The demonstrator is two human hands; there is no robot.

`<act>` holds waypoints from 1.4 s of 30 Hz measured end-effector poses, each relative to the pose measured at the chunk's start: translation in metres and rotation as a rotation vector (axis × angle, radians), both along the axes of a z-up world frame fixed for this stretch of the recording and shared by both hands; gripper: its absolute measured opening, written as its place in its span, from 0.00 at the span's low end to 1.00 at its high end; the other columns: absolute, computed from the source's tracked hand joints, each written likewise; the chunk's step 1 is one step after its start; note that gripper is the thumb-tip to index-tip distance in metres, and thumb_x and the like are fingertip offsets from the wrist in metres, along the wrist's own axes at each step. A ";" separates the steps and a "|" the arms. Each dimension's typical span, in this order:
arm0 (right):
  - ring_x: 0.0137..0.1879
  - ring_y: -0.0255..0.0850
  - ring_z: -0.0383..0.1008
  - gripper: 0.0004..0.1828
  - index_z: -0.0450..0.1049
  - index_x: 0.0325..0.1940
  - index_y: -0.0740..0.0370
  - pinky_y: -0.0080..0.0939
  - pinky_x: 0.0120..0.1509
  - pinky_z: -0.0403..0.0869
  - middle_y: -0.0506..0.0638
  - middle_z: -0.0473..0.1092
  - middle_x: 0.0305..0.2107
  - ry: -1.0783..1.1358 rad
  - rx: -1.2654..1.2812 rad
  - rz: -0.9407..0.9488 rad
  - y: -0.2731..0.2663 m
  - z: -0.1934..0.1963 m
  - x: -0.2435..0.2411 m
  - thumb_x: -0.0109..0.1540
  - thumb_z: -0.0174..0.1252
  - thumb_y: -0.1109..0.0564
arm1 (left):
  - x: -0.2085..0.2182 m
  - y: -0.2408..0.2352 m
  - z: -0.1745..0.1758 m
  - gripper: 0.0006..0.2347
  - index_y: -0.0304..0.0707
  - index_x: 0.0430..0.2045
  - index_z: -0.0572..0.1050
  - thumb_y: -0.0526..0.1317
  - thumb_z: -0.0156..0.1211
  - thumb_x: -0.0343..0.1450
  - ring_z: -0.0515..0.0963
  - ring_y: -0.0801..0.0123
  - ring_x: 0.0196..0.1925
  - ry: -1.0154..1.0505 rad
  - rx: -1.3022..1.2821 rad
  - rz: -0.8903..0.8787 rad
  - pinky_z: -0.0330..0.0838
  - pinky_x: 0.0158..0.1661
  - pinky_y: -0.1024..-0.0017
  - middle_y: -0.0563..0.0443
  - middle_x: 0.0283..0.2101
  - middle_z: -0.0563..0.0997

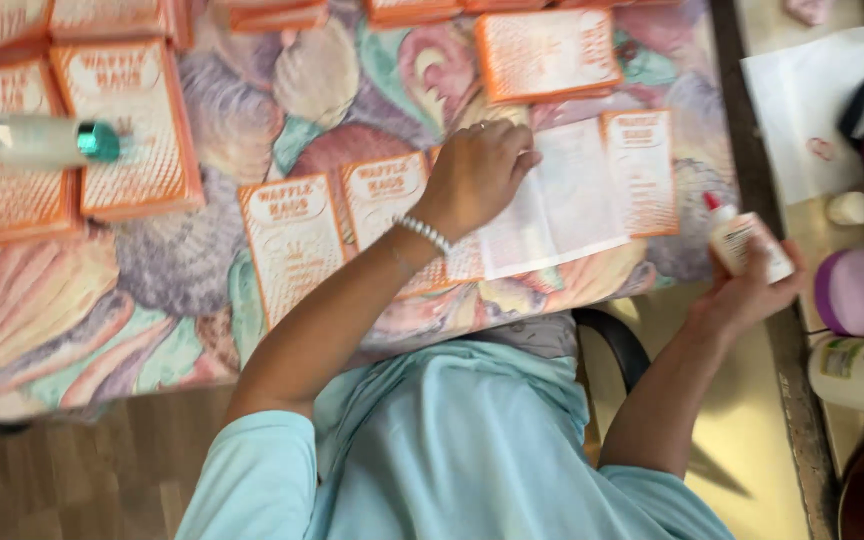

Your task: Applying glue to the edges of paper bags and folding them to complete the assembly.

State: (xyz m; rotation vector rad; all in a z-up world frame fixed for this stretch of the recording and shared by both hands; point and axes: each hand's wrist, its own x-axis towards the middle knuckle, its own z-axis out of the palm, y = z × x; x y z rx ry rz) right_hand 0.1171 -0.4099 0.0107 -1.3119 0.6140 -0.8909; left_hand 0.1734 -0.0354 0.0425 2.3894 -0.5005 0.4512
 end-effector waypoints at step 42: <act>0.52 0.50 0.77 0.17 0.71 0.59 0.70 0.47 0.59 0.75 0.66 0.75 0.42 -0.096 -0.383 0.785 0.072 0.081 -0.043 0.76 0.45 0.54 | -0.101 0.046 0.099 0.06 0.40 0.43 0.77 0.30 0.54 0.76 0.79 0.64 0.25 0.206 -0.475 -0.471 0.79 0.35 0.69 0.47 0.26 0.80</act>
